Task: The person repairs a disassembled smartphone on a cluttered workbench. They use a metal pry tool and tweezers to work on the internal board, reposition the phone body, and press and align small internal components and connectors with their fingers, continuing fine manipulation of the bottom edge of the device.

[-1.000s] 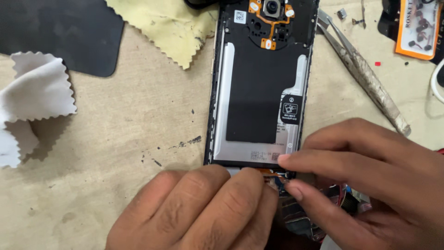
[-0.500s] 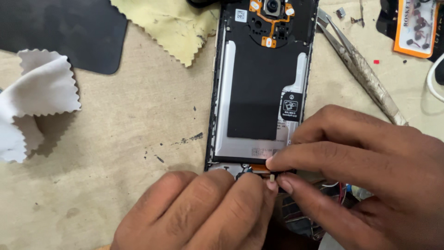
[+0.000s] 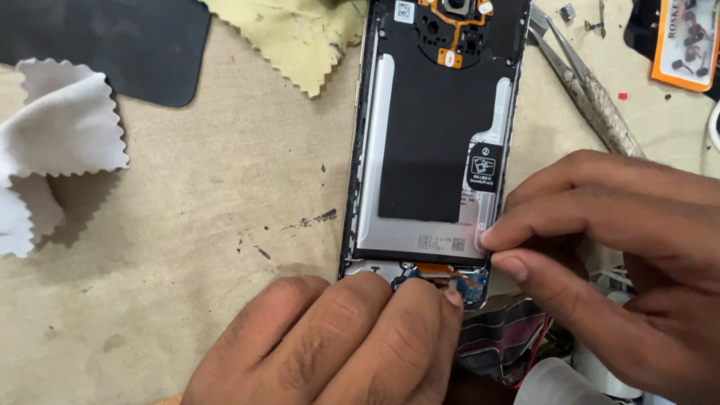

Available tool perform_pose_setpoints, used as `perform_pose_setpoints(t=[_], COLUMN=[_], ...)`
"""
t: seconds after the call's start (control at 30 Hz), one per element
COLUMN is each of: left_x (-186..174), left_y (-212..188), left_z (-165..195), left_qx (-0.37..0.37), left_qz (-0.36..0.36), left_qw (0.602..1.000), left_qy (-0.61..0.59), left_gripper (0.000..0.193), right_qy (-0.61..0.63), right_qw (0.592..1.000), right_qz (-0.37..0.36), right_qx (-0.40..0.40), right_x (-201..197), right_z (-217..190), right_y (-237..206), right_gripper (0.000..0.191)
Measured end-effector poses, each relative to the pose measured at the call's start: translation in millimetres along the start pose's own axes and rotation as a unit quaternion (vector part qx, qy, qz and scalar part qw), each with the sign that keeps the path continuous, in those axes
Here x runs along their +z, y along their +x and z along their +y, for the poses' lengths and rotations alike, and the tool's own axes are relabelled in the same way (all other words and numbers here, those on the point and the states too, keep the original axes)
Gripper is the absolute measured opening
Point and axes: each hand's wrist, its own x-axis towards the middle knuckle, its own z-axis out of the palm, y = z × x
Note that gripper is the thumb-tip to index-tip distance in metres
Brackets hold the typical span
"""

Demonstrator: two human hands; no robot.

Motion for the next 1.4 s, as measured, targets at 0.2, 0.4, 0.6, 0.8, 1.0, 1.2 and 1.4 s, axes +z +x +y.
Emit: perform_pose_setpoints(t=[0.2, 0.4, 0.6, 0.8, 1.0, 1.2, 1.4], left_x=[-4.3, -8.7, -1.9, 2.1, 9.8, 10.8, 10.4], left_y=[8.7, 33.3, 36.7, 42.0, 41.5, 32.9, 29.3], left_z=[3.7, 9.4, 1.9, 10.3, 7.3, 7.0, 5.7], left_qx=[-0.016, -0.079, -0.04, -0.071, -0.066, -0.088, -0.091], left_qz=[0.017, 0.038, 0.025, 0.009, 0.036, 0.014, 0.001], left_qw=[0.999, 0.996, 0.999, 0.997, 0.997, 0.996, 0.995], left_qy=[0.025, -0.008, -0.004, 0.009, 0.025, -0.014, -0.042], left_gripper=[0.02, 0.025, 0.019, 0.016, 0.017, 0.023, 0.019], right_qy=[0.016, 0.024, 0.057, 0.054, 0.039, 0.032, 0.025], right_qw=[1.0, 0.999, 0.998, 0.998, 0.999, 0.999, 0.999], right_qz=[0.017, 0.032, 0.037, 0.019, 0.003, 0.003, 0.027], right_qx=[0.001, 0.002, 0.012, 0.024, 0.008, -0.006, 0.024], right_x=[4.2, 4.9, 6.7, 7.3, 6.7, 7.5, 11.4], right_z=[-1.8, -6.4, -5.0, 1.7, 6.4, 7.1, 4.0], right_y=[-6.2, -4.8, -5.2, -7.9, -10.0, -13.4, -12.2], right_gripper=[0.015, 0.017, 0.016, 0.016, 0.016, 0.016, 0.022])
